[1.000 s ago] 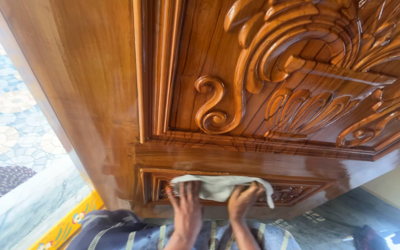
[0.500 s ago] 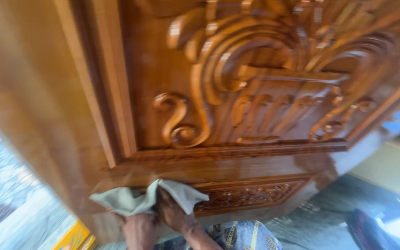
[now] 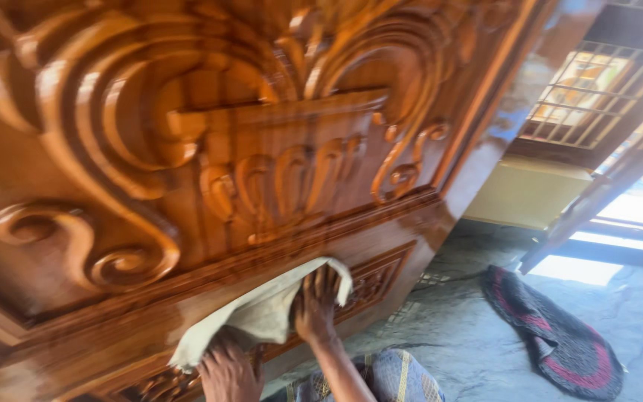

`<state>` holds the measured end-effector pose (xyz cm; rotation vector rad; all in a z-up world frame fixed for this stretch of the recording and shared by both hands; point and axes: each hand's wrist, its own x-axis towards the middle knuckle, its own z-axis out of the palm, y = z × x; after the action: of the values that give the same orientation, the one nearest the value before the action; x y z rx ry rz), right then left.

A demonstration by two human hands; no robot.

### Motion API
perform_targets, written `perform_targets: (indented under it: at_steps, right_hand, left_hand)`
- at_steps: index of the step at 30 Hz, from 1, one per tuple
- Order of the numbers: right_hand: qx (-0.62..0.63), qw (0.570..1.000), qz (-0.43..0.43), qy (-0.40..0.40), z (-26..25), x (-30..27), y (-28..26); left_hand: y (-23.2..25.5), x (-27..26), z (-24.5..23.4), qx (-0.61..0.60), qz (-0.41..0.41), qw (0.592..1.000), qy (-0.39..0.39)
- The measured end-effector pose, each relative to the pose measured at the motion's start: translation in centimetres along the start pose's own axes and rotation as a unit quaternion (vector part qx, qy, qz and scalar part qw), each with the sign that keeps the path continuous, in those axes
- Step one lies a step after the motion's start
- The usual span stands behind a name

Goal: The person wipes a carved wooden cabinet with a cloth, moving across the surface and into the carved details. The hands repeatedly rub and polish the wood, focusing on different sections of the cabinet front.

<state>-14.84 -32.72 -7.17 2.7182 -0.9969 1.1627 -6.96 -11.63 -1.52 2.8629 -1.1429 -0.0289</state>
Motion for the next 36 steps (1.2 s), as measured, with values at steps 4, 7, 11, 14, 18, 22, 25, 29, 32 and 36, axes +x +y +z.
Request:
perform_targets:
  at_steps: [4, 7, 11, 14, 18, 22, 25, 29, 32, 36]
  right_hand:
    - [0.036, 0.989, 0.078, 0.117, -6.5, 5.2, 4.9]
    - [0.027, 0.975, 0.105, 0.194, -10.5, 8.5, 9.2]
    - [0.224, 0.905, 0.225, 0.285, -12.7, 11.3, 17.2]
    - [0.146, 0.934, 0.218, 0.242, -11.9, 10.6, 22.1]
    - [0.243, 0.899, 0.269, 0.248, -11.2, 10.8, 24.6]
    - [0.256, 0.893, 0.237, 0.284, -14.2, 15.2, 23.1]
    - [0.257, 0.893, 0.211, 0.303, -17.7, 18.4, 20.7]
    - [0.248, 0.898, 0.187, 0.313, -21.8, 21.1, 18.4]
    - [0.239, 0.904, 0.174, 0.309, -23.0, 21.1, 16.8]
    - [0.216, 0.916, 0.146, 0.304, -22.0, 18.2, 14.2]
  left_hand:
    - [7.0, 1.2, -3.6, -0.032, 0.127, 0.991, 0.012]
    - [13.0, 2.3, -5.4, -0.047, 0.225, 0.968, 0.096]
    - [20.4, 4.9, -5.9, 0.031, 0.316, 0.948, -0.037]
    - [24.3, 6.0, -4.2, 0.174, 0.402, 0.887, 0.145]
    - [27.5, 6.6, -2.1, -0.046, 0.406, 0.902, 0.139]
    - [29.5, 7.3, -5.5, -0.096, 0.407, 0.892, 0.173]
    - [30.7, 6.8, -11.1, -0.091, 0.419, 0.876, 0.219]
    - [29.0, 4.9, -17.7, -0.168, 0.405, 0.854, 0.281]
    - [23.0, 4.0, -19.7, -0.071, 0.367, 0.879, 0.295]
    - [11.7, 2.1, -17.9, -0.201, 0.323, 0.856, 0.350]
